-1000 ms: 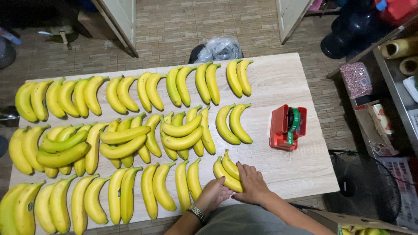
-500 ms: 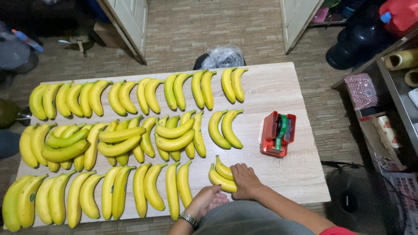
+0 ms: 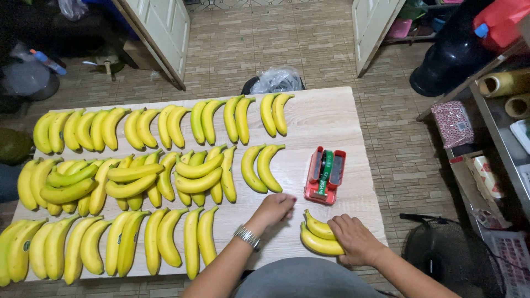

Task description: The person groups several bananas together and wraps a green adhesive tape around them using a manual dispenser, before placing the bundled bananas into a cardboard box.

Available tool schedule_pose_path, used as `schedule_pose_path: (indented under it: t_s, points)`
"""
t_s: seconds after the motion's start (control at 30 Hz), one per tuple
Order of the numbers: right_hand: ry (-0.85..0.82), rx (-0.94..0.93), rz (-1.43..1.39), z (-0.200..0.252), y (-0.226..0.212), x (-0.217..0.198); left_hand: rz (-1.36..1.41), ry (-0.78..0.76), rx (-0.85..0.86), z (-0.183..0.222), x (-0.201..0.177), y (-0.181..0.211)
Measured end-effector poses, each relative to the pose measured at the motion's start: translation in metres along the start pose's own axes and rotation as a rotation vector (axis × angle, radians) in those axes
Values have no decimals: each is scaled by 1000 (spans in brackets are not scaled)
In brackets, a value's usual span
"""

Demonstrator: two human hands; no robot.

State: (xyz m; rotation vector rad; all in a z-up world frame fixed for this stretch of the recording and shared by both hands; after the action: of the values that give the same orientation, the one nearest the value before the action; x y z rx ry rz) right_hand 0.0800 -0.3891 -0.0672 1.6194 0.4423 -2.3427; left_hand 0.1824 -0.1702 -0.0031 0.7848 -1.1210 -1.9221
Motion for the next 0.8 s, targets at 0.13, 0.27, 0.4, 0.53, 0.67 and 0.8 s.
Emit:
schedule_pose_path:
  t_s: [0.13,0.27,0.4,0.53,0.67,0.8]
  points:
    - [-55,-22,90,-1,12,-9,146,-7,-134,-58,50,4]
    - [-27,-26,116,-10,20,-16,173,140,-207,-102,69,-21]
    - [93,-91,123,-19,23,-20,168,231,-240,-111,73,-27]
    - [107,-88,135,-26,27,-19,187,307,-136,-116,76,-34]
    - [65,-64,124,-35,32,-17,307,350,-123,-100,81,-23]
    - [-70,-28,127,-41,31,-11,202,196,-232,9,79,66]
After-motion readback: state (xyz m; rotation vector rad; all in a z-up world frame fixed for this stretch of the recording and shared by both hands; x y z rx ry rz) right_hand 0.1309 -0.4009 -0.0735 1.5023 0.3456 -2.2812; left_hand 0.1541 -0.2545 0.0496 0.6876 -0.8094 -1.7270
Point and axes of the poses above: each hand's wrist, its own z-axis away from the middle knuckle, its own x-axis out of the palm, y = z × x, the point moved 7 cm from there along -z, towards the middle knuckle, and after that the axes turned 15 degrees about x, right-handed, at the moved point
